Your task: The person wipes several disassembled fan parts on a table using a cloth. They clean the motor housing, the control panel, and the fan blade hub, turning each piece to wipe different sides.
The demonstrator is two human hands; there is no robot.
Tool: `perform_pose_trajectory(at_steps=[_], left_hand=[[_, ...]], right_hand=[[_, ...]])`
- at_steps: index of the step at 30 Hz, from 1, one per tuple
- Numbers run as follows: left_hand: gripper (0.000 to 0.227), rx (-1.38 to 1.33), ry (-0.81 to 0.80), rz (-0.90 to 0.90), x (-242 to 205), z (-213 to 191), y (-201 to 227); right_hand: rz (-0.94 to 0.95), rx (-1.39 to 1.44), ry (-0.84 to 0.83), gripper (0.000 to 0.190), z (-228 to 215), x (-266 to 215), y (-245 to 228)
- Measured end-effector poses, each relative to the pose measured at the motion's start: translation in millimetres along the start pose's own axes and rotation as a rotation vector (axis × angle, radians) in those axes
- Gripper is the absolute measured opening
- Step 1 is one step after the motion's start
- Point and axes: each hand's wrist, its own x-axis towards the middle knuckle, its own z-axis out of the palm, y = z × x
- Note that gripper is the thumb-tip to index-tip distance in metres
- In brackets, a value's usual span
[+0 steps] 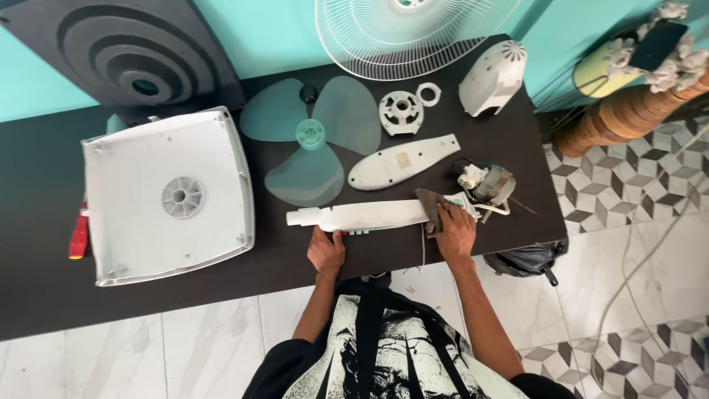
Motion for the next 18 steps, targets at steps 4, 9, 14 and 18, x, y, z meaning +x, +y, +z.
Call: perform_pose_trajectory(at_steps=[4, 9, 14, 18], left_hand=[[0.058, 0.023, -0.05, -0.017, -4, 6, -5], [0.058, 0.041, -0.087, -0.036, -4, 9, -8], [0.058, 0.047, -0.054, -0.023, -2, 9, -6], [0.058, 0.032, -0.032, -0.014, -3, 7, -3]], right_hand=[[0.0, -0.035, -0.071, 0.062, -1, 0, -3], [-0.009, -0.013, -0.16, 0.094, 3, 11, -28], [0.014, 0.061, -0.199, 0.097, 2, 14, -30], [-0.045, 0.133, -0.146, 0.087, 6, 8, -15]])
